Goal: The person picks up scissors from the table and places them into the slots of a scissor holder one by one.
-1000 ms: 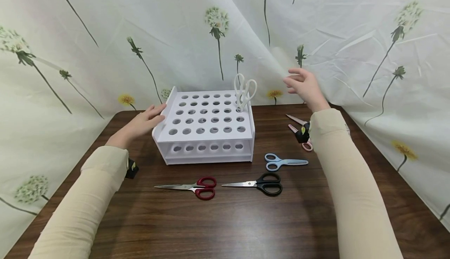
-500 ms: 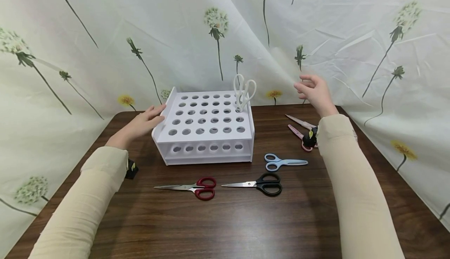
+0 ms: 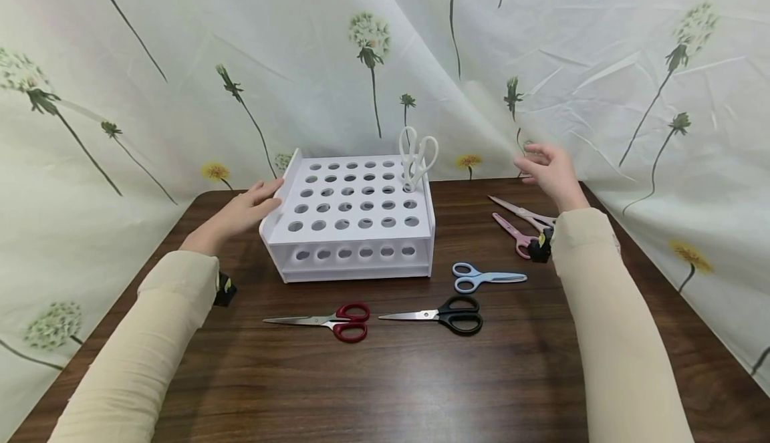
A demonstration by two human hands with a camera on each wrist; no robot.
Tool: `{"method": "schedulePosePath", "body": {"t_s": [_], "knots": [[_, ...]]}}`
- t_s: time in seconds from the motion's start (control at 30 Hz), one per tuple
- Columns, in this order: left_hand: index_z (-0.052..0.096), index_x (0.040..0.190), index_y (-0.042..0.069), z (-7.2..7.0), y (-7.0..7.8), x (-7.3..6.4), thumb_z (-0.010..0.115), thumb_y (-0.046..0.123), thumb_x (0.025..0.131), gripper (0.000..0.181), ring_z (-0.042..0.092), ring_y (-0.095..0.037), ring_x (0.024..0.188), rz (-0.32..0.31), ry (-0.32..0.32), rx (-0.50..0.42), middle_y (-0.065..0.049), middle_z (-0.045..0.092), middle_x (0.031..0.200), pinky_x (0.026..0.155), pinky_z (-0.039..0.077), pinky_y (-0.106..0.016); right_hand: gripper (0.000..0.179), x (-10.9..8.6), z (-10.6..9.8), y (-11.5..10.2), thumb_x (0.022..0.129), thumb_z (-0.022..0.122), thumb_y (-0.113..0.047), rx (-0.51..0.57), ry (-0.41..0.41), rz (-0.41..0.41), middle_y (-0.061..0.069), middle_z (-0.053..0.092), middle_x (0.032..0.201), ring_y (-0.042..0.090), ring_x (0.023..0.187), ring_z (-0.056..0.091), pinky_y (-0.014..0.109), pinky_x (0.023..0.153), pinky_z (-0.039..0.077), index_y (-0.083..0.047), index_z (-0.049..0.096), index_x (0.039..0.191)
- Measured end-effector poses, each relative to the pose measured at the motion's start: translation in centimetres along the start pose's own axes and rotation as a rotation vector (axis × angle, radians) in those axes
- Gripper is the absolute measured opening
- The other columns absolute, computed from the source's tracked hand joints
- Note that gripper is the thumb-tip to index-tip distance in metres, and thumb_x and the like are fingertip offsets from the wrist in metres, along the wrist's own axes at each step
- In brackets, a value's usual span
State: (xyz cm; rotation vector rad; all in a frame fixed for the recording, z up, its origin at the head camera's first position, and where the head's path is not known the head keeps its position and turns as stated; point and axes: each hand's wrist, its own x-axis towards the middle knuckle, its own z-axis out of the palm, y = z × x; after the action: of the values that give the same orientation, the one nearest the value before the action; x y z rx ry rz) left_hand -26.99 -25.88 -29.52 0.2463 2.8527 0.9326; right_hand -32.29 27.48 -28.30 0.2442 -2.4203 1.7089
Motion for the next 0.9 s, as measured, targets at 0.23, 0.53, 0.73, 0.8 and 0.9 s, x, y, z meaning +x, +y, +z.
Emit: {"method": "schedulePosePath", "body": {"t_s": [0.23,0.53,0.73,0.8,0.9], "knots": [[0.013,0.149,0.028,0.0,0.0,0.0,0.035,0.049,0.096,0.061,-0.016,-0.046,0.131,-0.005,-0.002,-0.006,-0.014,-0.008,0.152,0.1,-0.003,-0.064,0.058,-0.7,-0.4,1.5,0.092,0.058,-0.022,-0.067,-0.024,0.024,-0.01,0.06,0.095,-0.004,0.074,0.058,0.019,0.067,0.05,0.01,0.036,0.135],[0.012,0.149,0.029,-0.1,0.2,0.0,0.035,0.05,0.096,0.061,-0.016,-0.047,0.13,-0.013,-0.008,-0.01,-0.014,-0.009,0.152,0.099,-0.002,-0.065,0.059,-1.6,-0.9,3.4,0.091,0.059,-0.024,-0.126,-0.054,0.056,-0.003,0.061,0.101,-0.003,0.072,0.059,0.023,0.069,0.051,0.011,0.037,0.133],[0.013,0.149,0.028,-0.1,0.2,0.0,0.035,0.05,0.096,0.062,-0.015,-0.045,0.131,-0.009,-0.001,-0.012,-0.014,-0.008,0.152,0.099,-0.003,-0.064,0.059,-2.3,-1.1,4.0,0.091,0.06,-0.027,-0.157,-0.074,0.086,0.016,0.059,0.114,0.001,0.071,0.061,0.021,0.067,0.05,0.009,0.039,0.132],[0.013,0.149,0.027,-0.1,0.1,0.0,0.035,0.049,0.096,0.062,-0.014,-0.042,0.133,0.005,0.002,-0.01,-0.015,-0.006,0.152,0.101,-0.004,-0.061,0.061,-2.6,-1.2,4.2,0.09,0.06,-0.03,-0.179,-0.083,0.102,0.023,0.054,0.121,0.002,0.071,0.061,0.021,0.067,0.05,0.008,0.038,0.133],[0.013,0.149,0.025,0.0,0.0,0.0,0.035,0.048,0.096,0.062,-0.014,-0.041,0.133,0.016,0.0,-0.01,-0.015,-0.006,0.152,0.101,-0.005,-0.06,0.062,-3.0,-1.3,4.5,0.09,0.06,-0.033,-0.222,-0.092,0.117,0.019,0.057,0.119,0.003,0.07,0.062,0.02,0.066,0.048,0.006,0.039,0.133]]}}
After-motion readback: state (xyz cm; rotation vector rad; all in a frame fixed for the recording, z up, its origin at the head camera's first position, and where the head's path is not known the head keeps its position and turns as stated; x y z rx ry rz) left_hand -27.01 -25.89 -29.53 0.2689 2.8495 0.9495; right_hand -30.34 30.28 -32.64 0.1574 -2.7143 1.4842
